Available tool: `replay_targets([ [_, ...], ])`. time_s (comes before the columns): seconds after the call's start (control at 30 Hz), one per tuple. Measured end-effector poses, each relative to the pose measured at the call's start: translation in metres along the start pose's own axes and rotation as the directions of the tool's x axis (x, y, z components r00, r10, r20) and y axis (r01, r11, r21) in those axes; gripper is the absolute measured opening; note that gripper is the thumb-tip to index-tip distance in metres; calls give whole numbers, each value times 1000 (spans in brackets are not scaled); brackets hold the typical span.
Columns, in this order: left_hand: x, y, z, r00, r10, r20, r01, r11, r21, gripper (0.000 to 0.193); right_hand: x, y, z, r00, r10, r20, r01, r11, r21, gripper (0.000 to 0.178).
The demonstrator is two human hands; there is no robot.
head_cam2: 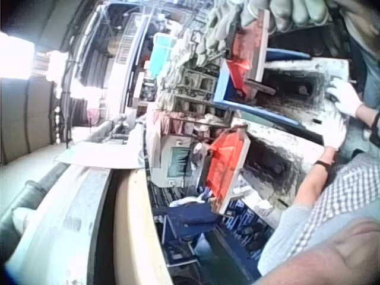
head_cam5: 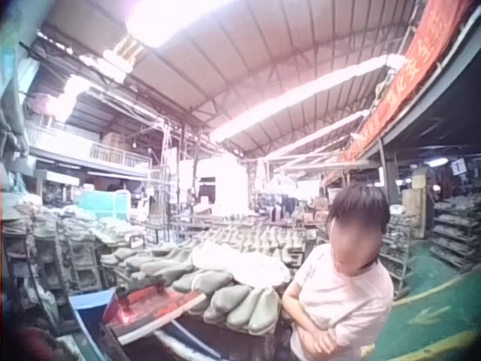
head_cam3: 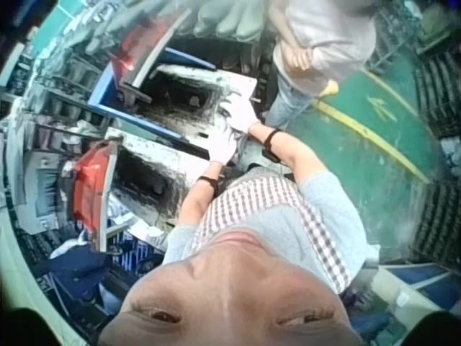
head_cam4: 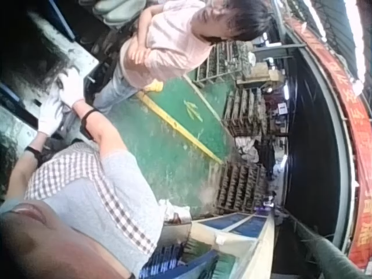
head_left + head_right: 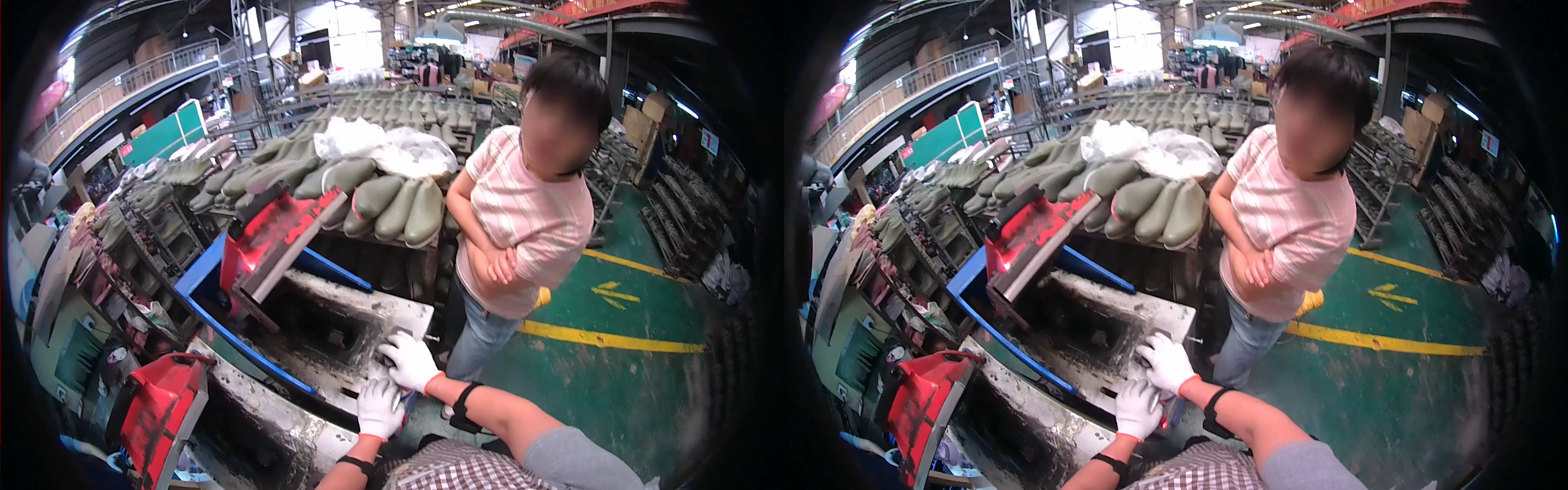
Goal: Operating an industrial pressing machine to shape shoes onto lasts.
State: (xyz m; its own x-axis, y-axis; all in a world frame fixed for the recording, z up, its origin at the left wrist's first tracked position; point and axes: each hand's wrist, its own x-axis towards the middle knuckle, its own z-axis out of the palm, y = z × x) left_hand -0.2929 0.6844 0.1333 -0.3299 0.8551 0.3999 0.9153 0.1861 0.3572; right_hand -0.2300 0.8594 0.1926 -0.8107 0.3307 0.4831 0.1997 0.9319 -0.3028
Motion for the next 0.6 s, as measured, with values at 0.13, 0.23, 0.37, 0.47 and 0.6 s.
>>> replay_targets([
  [0.13, 1, 5, 6, 999, 38, 1, -38, 999, 6, 44, -7, 5, -7, 996, 47, 80, -47, 999, -2, 44],
  [0.23, 2, 5, 7, 998, 47, -38, -47, 999, -8, 44, -7, 10, -2, 987, 80, 141, -80, 997, -8, 50],
  [0.37, 11, 5, 8, 993, 67, -95, -68, 998, -2, 43, -2, 16, -2, 999, 33, 34, -32, 999, -34, 50],
  [0.47, 12, -1, 8, 993, 54, -107, -54, 999, 4, 43, 4, 13, -1, 999, 19, 38, -18, 999, -27, 50],
  [0.6, -1, -2, 3, 1000, -14, 13, 12, 993, 121, 45, 9, -2, -4, 1000, -18, 13, 17, 998, 57, 44],
])
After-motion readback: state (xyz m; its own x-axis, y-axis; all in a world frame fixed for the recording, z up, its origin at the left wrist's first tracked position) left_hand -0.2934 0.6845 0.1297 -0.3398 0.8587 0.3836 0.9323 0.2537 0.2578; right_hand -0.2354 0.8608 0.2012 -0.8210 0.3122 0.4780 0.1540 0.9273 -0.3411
